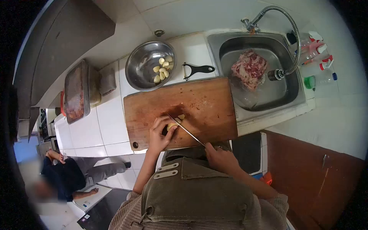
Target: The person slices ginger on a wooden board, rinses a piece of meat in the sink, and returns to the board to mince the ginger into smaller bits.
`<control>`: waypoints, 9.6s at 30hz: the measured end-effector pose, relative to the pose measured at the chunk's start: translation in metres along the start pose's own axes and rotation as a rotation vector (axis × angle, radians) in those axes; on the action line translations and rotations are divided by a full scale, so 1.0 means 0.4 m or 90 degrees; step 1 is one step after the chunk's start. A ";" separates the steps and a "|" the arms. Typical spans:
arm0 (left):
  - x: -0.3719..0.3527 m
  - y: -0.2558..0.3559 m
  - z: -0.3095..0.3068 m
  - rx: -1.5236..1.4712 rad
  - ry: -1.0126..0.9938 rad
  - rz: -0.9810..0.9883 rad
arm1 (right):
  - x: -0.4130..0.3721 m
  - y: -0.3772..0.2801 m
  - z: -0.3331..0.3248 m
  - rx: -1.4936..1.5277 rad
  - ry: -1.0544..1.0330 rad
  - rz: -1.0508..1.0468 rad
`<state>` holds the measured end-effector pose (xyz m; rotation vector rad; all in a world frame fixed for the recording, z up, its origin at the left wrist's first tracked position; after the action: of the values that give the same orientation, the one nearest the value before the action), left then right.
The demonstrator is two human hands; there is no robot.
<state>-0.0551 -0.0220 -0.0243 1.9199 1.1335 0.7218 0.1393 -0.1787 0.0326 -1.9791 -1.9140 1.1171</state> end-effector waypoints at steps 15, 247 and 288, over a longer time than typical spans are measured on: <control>0.001 -0.008 0.005 -0.007 -0.009 -0.008 | 0.131 -0.009 0.037 -0.014 0.078 -0.109; 0.032 0.015 0.047 -0.079 -0.034 -0.017 | 0.003 0.010 -0.014 0.056 -0.012 0.010; 0.027 0.020 0.039 -0.079 -0.035 -0.022 | 0.039 0.005 0.023 0.027 0.044 -0.023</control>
<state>-0.0347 -0.0201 -0.0249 1.8021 1.0611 0.7004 0.1338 -0.1680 0.0186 -1.9273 -1.8682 1.0570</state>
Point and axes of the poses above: each hand's wrist, its own x-axis towards the middle knuckle, its own z-axis out of the palm, y = z × x, the point moved 1 cm from there along x, towards the middle knuckle, and after that the axes turned 12 degrees about -z, right-handed, at the moved point
